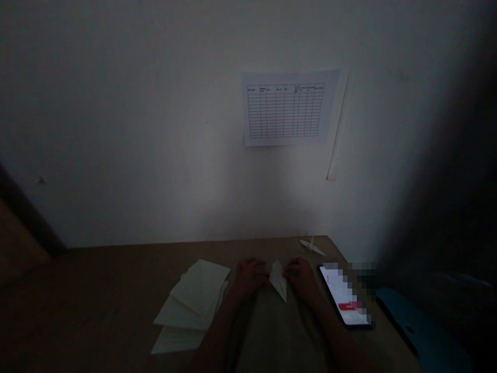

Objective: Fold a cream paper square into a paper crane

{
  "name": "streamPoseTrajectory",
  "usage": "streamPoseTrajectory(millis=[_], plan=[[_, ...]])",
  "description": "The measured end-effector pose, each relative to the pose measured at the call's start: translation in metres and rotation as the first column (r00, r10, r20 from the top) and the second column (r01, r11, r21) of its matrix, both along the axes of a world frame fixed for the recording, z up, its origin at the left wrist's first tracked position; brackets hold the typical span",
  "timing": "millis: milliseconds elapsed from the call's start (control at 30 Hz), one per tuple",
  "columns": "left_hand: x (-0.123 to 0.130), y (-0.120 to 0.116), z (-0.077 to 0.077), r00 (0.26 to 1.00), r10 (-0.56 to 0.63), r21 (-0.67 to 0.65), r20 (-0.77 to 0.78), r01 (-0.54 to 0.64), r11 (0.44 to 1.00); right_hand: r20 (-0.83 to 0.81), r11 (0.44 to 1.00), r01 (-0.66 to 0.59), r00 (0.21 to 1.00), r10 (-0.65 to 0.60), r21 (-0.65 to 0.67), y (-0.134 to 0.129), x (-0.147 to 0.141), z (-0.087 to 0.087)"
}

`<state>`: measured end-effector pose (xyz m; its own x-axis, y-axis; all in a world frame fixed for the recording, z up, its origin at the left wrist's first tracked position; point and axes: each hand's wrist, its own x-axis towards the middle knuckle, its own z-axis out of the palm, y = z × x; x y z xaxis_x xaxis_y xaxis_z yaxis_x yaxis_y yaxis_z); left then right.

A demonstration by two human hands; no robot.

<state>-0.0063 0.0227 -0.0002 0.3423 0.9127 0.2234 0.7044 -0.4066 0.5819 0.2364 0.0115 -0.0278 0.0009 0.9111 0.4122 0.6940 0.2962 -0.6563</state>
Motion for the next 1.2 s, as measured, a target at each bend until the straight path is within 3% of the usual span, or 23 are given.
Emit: streamPoseTrajectory(millis=[567, 867, 1200], plan=[[0.01, -0.006, 0.001, 0.998, 0.069, 0.021, 0.005, -0.069, 0.997, 0.015, 0.99, -0.139, 0.99, 0.139, -0.003, -0.001, -0.004, 0.002], [0.019, -0.013, 0.004, 0.994, 0.078, 0.027, -0.077, -0.076, 0.997, 0.044, 0.988, -0.149, 0.988, 0.151, -0.03, -0.004, -0.005, 0.004], [0.023, -0.012, 0.007, 0.99, 0.125, -0.007, -0.059, -0.125, 0.992, 0.059, 0.986, -0.163, 0.985, 0.165, -0.027, -0.003, -0.005, 0.001]])
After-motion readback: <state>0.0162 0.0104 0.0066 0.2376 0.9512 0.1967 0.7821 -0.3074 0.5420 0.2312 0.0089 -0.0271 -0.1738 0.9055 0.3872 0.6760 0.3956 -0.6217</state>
